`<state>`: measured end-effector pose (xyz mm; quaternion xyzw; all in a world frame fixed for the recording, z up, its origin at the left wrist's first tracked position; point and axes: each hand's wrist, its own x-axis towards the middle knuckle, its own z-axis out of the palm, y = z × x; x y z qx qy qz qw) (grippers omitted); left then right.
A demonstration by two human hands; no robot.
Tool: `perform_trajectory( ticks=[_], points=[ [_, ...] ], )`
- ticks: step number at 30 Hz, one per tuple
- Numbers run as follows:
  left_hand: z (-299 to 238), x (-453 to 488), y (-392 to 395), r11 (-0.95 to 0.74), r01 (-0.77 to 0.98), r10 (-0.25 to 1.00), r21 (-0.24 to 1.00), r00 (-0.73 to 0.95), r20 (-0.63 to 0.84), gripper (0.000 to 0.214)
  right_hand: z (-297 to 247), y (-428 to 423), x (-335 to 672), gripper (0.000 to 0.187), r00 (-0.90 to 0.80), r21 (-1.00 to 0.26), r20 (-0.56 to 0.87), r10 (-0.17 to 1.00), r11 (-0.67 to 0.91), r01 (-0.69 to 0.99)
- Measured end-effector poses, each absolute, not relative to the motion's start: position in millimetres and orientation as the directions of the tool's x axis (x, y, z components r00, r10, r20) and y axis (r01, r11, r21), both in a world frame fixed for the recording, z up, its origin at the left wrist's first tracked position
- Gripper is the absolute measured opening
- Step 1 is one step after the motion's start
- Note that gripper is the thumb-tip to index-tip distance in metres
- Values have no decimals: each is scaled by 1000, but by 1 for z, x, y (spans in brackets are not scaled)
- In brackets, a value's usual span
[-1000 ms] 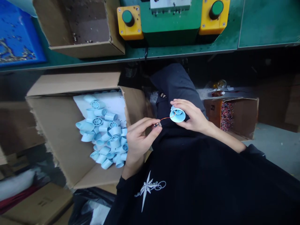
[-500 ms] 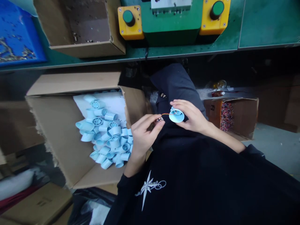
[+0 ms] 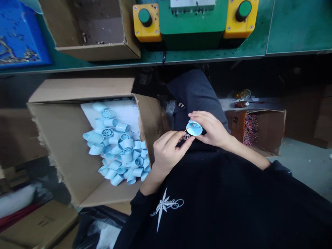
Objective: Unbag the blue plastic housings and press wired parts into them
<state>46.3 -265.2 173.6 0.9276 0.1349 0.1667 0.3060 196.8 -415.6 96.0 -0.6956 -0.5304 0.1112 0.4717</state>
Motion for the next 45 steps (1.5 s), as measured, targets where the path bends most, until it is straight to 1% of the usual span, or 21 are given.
perform_trajectory(
  ticks=[5,9,11,15,18,19,21,23,24,25,27,30,33,36,37,38,40,41,42,43,45],
  points=[
    [163,54,-270,-728,134,356,672,912,203,12,97,-415,193,50,407,-810,312,858,17,586],
    [148,63,-270,-801,122,358,586,882,306,14,98,-414,191,48,400,-779,349,847,25,626],
    [143,67,-270,-823,151,365,548,879,305,16,98,-413,192,48,403,-784,332,853,12,620],
    [140,67,-271,-810,189,354,555,912,206,22,96,-412,194,46,411,-805,289,865,-13,593],
    [136,64,-274,-794,198,411,575,871,268,11,96,-411,194,47,430,-809,301,851,-12,588],
    [134,63,-276,-782,202,443,590,846,297,8,96,-410,194,47,434,-806,309,847,-9,592],
    [128,64,-280,-722,212,525,659,789,321,18,96,-409,192,45,424,-793,328,844,3,609],
    [123,66,-282,-595,207,588,777,771,245,36,97,-408,190,43,399,-777,364,842,38,628],
    [120,68,-280,-512,192,584,837,793,175,45,97,-408,190,43,386,-770,389,837,65,635],
    [119,70,-278,-427,173,548,887,830,102,52,96,-408,189,43,375,-761,415,829,91,642],
    [116,71,-270,-277,145,421,950,907,-16,60,95,-410,189,45,360,-734,461,811,120,669],
    [108,71,-260,-121,109,281,987,957,-71,68,90,-413,189,50,354,-669,516,780,108,736],
    [96,71,-265,-33,122,274,992,956,-108,77,84,-414,190,50,355,-632,536,766,85,771],
    [83,76,-273,-23,140,409,990,905,-118,73,81,-411,197,45,353,-638,509,785,69,767],
    [81,79,-272,-6,125,423,992,899,-111,76,83,-409,201,44,343,-641,507,791,79,763],
    [79,82,-267,31,103,392,994,914,-107,81,86,-408,206,44,333,-646,505,797,94,757],
    [81,89,-249,155,90,237,984,963,-125,86,95,-405,218,46,327,-683,486,811,119,720],
    [85,93,-237,207,109,153,972,978,-142,84,102,-403,223,48,334,-719,467,819,132,682],
    [91,97,-224,233,133,104,964,982,-160,79,108,-402,228,50,341,-761,445,828,149,632],
    [99,101,-211,227,148,96,962,980,-174,72,115,-401,232,52,342,-798,426,838,170,578],
    [119,109,-193,134,147,162,980,972,-168,56,125,-397,237,52,334,-849,389,859,193,492]
  ],
)
